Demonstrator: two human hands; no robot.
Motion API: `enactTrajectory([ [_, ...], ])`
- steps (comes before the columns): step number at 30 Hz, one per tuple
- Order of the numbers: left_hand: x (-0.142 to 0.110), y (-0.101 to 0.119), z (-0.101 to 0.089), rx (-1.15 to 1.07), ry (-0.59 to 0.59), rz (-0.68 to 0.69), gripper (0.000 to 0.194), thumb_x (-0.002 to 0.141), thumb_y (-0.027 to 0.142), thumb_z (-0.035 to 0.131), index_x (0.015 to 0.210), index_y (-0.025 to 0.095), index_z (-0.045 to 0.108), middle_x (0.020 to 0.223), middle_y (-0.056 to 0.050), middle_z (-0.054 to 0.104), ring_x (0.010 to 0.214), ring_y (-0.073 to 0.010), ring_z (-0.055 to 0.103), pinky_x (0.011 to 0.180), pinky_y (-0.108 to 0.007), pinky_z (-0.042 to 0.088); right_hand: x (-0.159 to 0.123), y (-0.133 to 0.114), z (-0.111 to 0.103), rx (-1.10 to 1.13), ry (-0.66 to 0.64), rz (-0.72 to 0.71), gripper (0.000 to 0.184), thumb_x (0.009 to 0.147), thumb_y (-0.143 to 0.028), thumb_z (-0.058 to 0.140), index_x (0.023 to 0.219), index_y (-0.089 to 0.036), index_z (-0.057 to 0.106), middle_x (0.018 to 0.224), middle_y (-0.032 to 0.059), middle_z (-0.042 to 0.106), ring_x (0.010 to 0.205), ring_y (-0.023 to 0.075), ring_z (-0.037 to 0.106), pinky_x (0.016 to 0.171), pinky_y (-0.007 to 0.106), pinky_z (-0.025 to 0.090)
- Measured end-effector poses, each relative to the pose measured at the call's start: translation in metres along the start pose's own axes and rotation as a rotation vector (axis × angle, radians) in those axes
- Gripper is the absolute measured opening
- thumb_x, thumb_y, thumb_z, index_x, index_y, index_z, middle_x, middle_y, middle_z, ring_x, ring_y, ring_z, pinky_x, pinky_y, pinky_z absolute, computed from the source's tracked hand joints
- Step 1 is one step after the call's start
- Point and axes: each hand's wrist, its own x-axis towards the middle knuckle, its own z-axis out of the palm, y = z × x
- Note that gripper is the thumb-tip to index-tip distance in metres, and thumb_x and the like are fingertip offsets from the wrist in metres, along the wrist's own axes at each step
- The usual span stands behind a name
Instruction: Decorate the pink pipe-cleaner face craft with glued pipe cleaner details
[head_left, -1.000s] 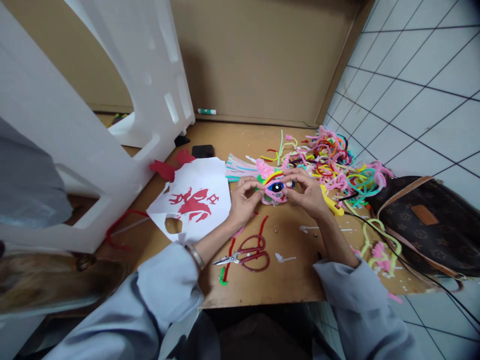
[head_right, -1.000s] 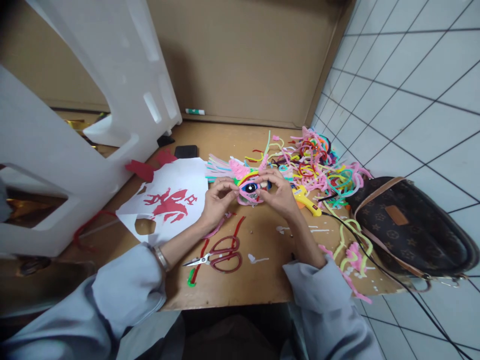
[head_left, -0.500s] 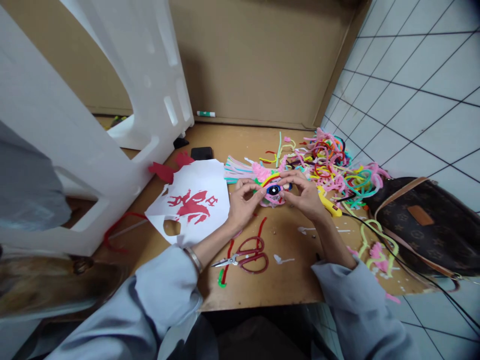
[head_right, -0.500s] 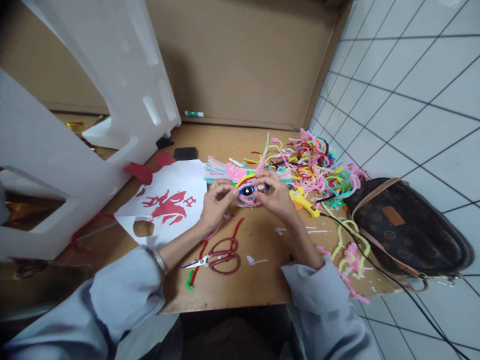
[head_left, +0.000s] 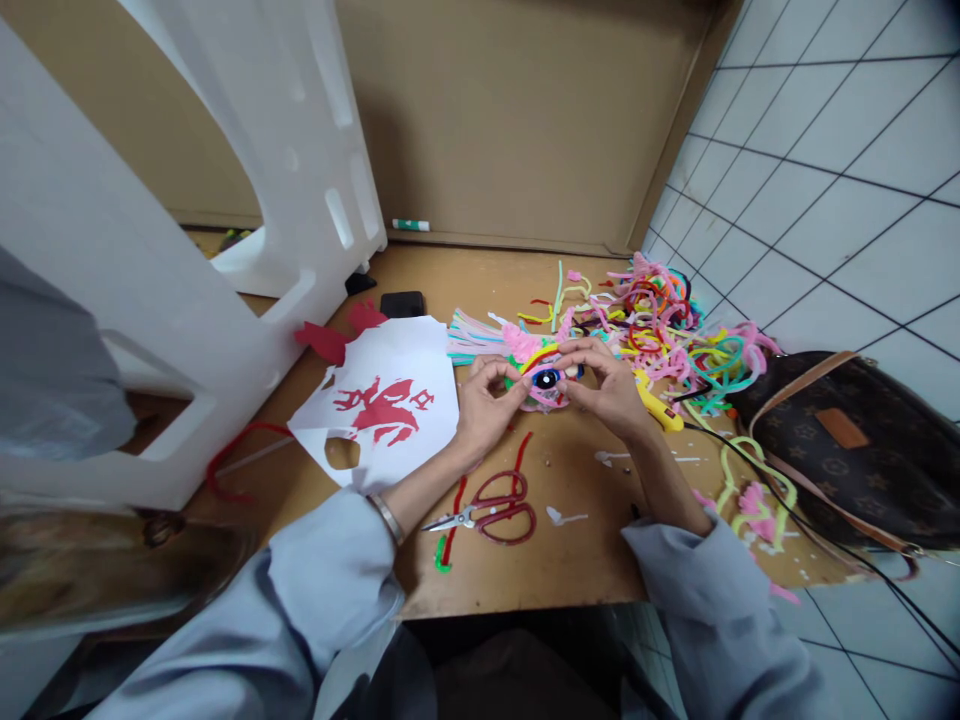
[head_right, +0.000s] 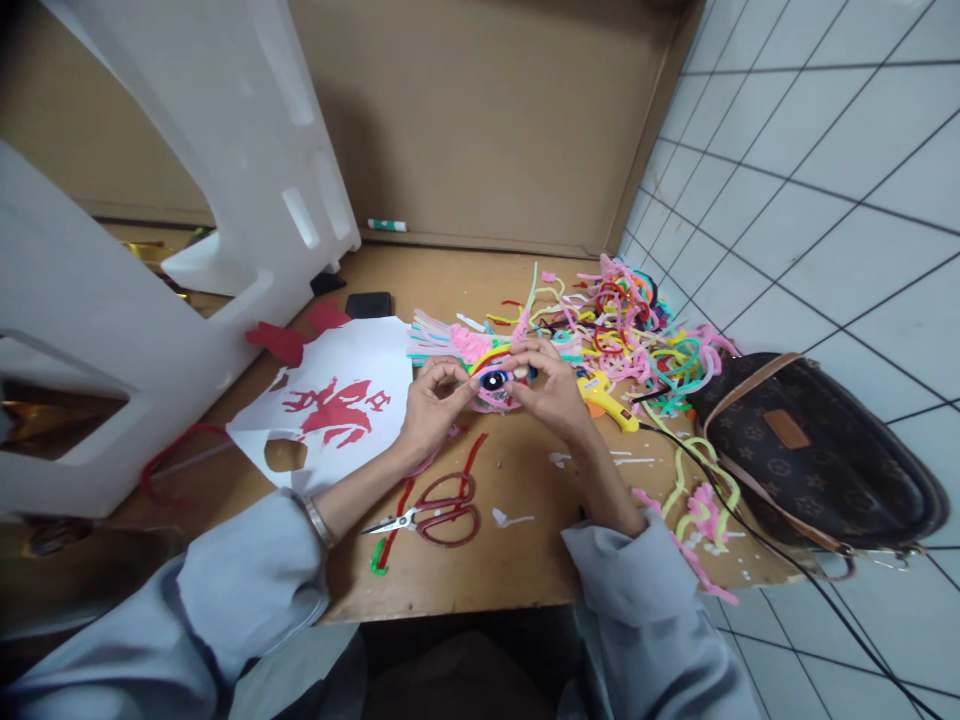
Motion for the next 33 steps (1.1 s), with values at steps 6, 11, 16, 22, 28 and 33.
enactTrajectory([
  [6,0.0,0.002,0.0,-0.019,-0.013,-0.038,0.009,0.076,0.025,0.072,0.072,0.019,0.066,0.088,-0.002,0.058,0.086,-0.0158,0.054,0.076,-0.026,0.044,-0.001,0.0,0.001,0.004,0.012,0.003,0.016,0.073,-0.038,0.081,0.083,-0.026,0.076,0.106,0.0062,0.066,0.11,0.0253,0.06,0.104,0.047,0.044],
  [11,0.0,0.001,0.0,-0.016,-0.006,-0.049,0.009,0.075,0.025,0.073,0.072,0.019,0.067,0.089,-0.003,0.058,0.089,-0.0166,0.055,0.078,-0.027,0.044,-0.001,-0.001,-0.003,0.062,-0.016,0.007,0.015,0.077,-0.037,0.078,0.087,-0.026,0.077,0.108,0.0064,0.066,0.112,0.0246,0.06,0.105,0.046,0.043],
  [16,0.0,0.002,0.0,-0.019,-0.008,-0.059,0.008,0.075,0.025,0.073,0.072,0.019,0.067,0.09,-0.003,0.059,0.089,-0.017,0.055,0.079,-0.028,0.044,0.0,0.001,-0.004,0.079,-0.009,0.031,0.021,0.082,-0.045,0.073,0.087,-0.025,0.076,0.107,0.0064,0.069,0.109,0.0234,0.062,0.105,0.045,0.044],
  [22,0.001,0.002,0.0,-0.021,-0.014,-0.06,0.009,0.074,0.026,0.073,0.072,0.019,0.067,0.09,-0.003,0.059,0.088,-0.0171,0.055,0.078,-0.028,0.044,0.0,0.003,-0.001,0.058,0.021,0.024,0.018,0.079,-0.042,0.077,0.081,-0.024,0.073,0.104,0.0069,0.069,0.109,0.0235,0.063,0.103,0.044,0.045],
  [28,0.001,0.001,0.0,-0.022,-0.021,-0.058,0.009,0.075,0.026,0.074,0.073,0.02,0.067,0.09,-0.003,0.059,0.086,-0.0168,0.054,0.075,-0.027,0.043,-0.001,0.002,0.005,0.054,0.065,0.032,0.019,0.078,-0.043,0.075,0.08,-0.024,0.069,0.101,0.0064,0.067,0.107,0.0246,0.062,0.102,0.044,0.046],
  [33,0.0,0.001,0.0,-0.029,-0.029,-0.055,0.011,0.075,0.028,0.073,0.074,0.02,0.067,0.088,-0.002,0.058,0.085,-0.0161,0.053,0.076,-0.027,0.042,-0.002,0.003,0.006,0.068,0.061,0.026,0.014,0.079,-0.037,0.074,0.083,-0.024,0.07,0.102,0.0065,0.066,0.108,0.025,0.062,0.102,0.044,0.046],
])
